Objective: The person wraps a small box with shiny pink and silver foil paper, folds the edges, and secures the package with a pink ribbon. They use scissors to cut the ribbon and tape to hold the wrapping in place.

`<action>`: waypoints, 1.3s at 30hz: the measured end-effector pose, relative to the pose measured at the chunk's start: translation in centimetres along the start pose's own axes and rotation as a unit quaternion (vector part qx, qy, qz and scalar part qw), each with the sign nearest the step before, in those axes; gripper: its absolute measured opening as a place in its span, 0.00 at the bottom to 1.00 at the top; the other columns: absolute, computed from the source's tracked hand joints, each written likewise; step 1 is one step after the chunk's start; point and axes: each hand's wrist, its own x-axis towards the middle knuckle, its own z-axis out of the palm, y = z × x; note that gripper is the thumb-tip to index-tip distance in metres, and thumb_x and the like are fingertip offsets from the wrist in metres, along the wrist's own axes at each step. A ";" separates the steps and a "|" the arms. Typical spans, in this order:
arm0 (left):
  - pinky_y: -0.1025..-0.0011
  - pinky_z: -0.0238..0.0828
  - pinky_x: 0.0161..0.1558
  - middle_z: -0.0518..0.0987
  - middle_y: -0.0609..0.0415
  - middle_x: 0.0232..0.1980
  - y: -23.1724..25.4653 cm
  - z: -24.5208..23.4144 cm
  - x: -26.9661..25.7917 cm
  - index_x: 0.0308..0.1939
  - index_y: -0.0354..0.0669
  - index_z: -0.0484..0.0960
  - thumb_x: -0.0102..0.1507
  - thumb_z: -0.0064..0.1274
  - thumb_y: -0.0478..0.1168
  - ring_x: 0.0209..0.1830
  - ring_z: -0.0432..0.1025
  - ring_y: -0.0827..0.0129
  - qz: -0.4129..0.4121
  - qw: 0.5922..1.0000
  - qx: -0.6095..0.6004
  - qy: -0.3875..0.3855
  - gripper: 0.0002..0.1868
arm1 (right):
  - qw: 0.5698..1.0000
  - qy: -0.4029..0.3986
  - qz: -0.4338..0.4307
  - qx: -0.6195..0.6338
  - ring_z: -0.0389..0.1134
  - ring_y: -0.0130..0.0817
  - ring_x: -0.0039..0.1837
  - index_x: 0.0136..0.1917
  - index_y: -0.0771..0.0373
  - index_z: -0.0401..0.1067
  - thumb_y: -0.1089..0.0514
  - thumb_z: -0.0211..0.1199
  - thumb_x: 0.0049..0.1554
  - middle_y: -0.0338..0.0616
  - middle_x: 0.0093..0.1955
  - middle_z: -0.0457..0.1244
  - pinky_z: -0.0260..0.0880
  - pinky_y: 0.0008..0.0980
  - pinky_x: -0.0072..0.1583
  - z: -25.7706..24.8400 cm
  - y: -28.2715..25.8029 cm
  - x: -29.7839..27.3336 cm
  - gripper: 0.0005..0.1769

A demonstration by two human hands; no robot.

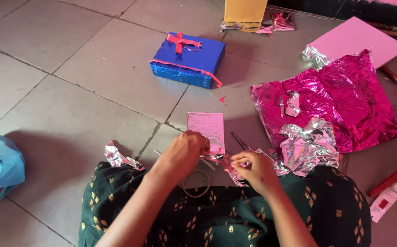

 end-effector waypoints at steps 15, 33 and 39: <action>0.55 0.71 0.49 0.82 0.45 0.36 2.8 -0.4 2.5 0.30 0.39 0.83 0.59 0.57 0.35 0.47 0.74 0.50 0.075 0.991 0.084 -0.070 0.04 | 0.931 0.149 -0.332 -0.006 0.74 0.36 0.62 0.57 0.66 0.74 0.61 0.73 0.52 0.44 0.59 0.72 0.63 0.41 0.71 0.7 -5.5 -3.3 0.20; 0.76 0.75 0.42 0.86 0.57 0.35 -0.5 2.3 0.3 0.40 0.32 0.86 0.64 0.56 0.33 0.37 0.76 0.80 -0.134 0.917 -0.367 -0.083 0.06 | 0.941 -0.022 -0.068 0.330 0.76 0.29 0.44 0.53 0.67 0.74 0.64 0.63 0.57 0.49 0.45 0.76 0.70 0.21 0.41 1.3 -4.8 -2.1 0.11; 0.75 0.75 0.41 0.85 0.54 0.35 -0.8 3.8 -0.7 0.39 0.32 0.84 0.64 0.57 0.33 0.36 0.77 0.77 -0.138 0.934 -0.328 0.017 0.05 | 0.955 -0.027 -0.041 0.291 0.73 0.25 0.39 0.50 0.66 0.76 0.61 0.65 0.58 0.48 0.41 0.75 0.59 0.20 0.34 1.8 -5.1 -2.5 0.08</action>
